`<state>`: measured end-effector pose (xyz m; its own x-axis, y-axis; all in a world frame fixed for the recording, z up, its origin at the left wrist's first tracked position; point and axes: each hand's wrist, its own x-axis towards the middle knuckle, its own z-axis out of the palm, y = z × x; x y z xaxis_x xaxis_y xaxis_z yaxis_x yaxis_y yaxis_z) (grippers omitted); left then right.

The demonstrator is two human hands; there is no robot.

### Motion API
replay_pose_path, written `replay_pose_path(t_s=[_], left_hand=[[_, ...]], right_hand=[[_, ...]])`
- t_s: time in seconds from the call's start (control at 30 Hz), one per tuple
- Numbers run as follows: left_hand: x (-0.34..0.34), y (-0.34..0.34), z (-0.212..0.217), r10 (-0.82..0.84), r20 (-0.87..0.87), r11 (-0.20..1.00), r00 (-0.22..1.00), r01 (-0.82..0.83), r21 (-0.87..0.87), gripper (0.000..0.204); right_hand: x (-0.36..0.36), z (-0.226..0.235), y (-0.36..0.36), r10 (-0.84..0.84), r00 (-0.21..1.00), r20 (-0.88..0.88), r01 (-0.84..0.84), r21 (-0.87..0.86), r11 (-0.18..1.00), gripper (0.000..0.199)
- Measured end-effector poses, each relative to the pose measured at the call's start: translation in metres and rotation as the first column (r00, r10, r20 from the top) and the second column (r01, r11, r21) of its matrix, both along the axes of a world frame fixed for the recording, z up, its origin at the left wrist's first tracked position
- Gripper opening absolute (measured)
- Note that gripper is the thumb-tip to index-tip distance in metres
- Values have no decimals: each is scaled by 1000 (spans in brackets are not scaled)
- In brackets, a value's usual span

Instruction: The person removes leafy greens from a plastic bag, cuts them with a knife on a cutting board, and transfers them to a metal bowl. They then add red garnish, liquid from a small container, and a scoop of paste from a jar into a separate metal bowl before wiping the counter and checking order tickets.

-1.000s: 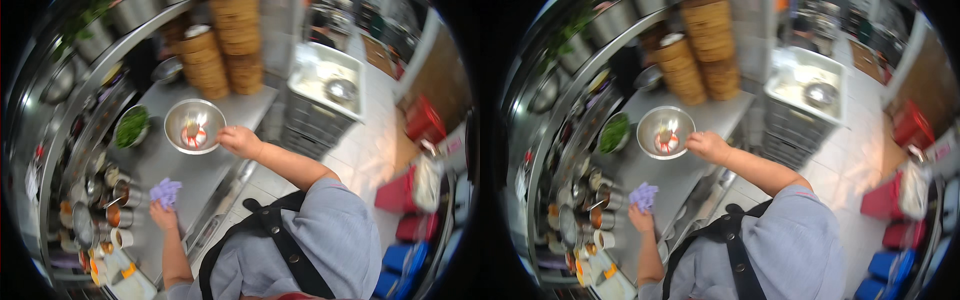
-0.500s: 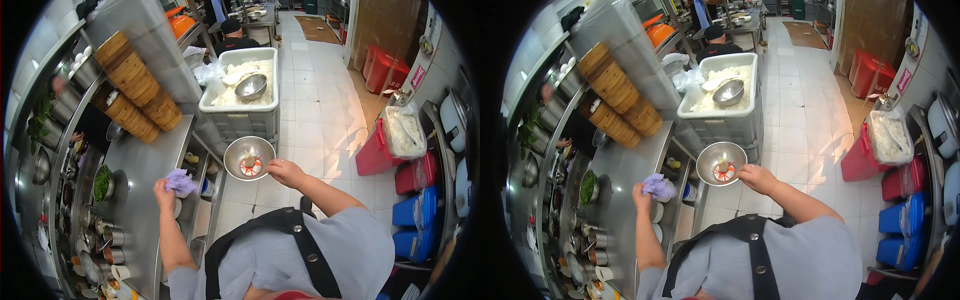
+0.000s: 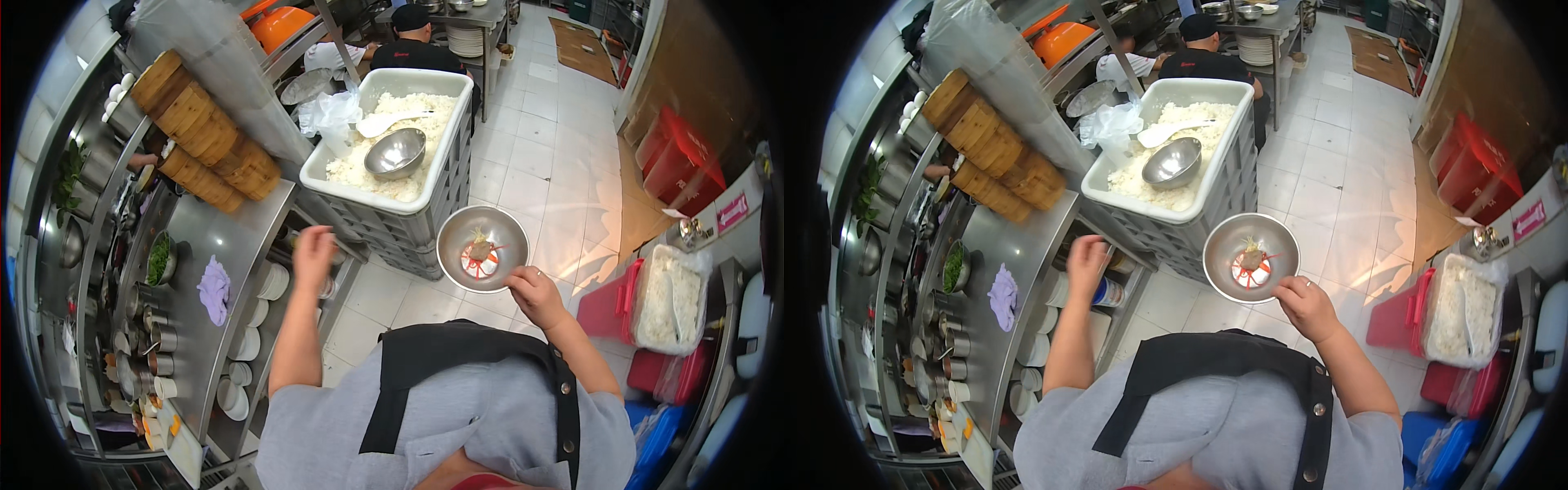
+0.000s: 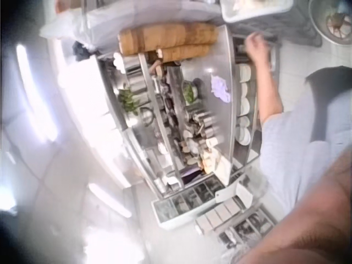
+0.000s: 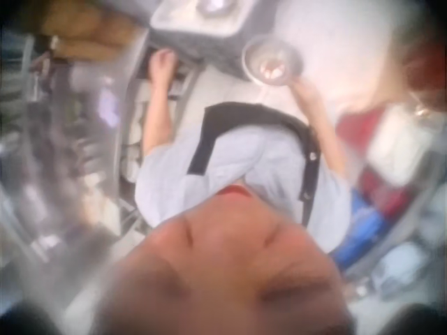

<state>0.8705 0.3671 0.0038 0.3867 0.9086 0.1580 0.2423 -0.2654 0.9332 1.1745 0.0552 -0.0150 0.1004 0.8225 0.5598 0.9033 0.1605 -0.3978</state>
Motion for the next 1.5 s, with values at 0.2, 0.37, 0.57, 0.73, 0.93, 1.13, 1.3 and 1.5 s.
replay_pose_path(t_s=[0.2, 0.37, 0.57, 0.73, 0.93, 1.13, 1.3, 1.5], left_hand=[[152, -57, 22, -604, 305, 632, 736, 675, -381, 76], [221, -24, 33, -434, 364, 649, 824, 566, -509, 71], [293, 41, 29, -287, 510, 486, 811, 582, -652, 51], [340, 75, 39, -125, 475, 544, 871, 460, -701, 47], [396, 96, 3, 269, 439, 806, 857, 50, -590, 47], [436, 114, -15, 558, 281, 785, 781, -387, -483, 42], [451, 116, -20, 730, 194, 660, 655, -605, -445, 31], [461, 110, -25, 814, 164, 575, 556, -737, -356, 33]], right_hand=[[66, 43, 75, 69, 997, 43, -74, 112, 991, 25], [118, 50, 145, 129, 989, 76, -141, 184, 973, 25], [182, 63, 194, 172, 971, 167, -184, 59, 981, 29], [249, 57, 224, 156, 985, 69, -169, 275, 946, 48], [388, 32, 247, 113, 993, 28, -115, 90, 989, 35], [488, 2, 305, 378, 925, -22, -376, -174, 910, 19], [521, 0, 386, 634, 773, -24, -623, -218, 751, 16], [508, 3, 470, 778, 620, -101, -783, -154, 603, 18]])
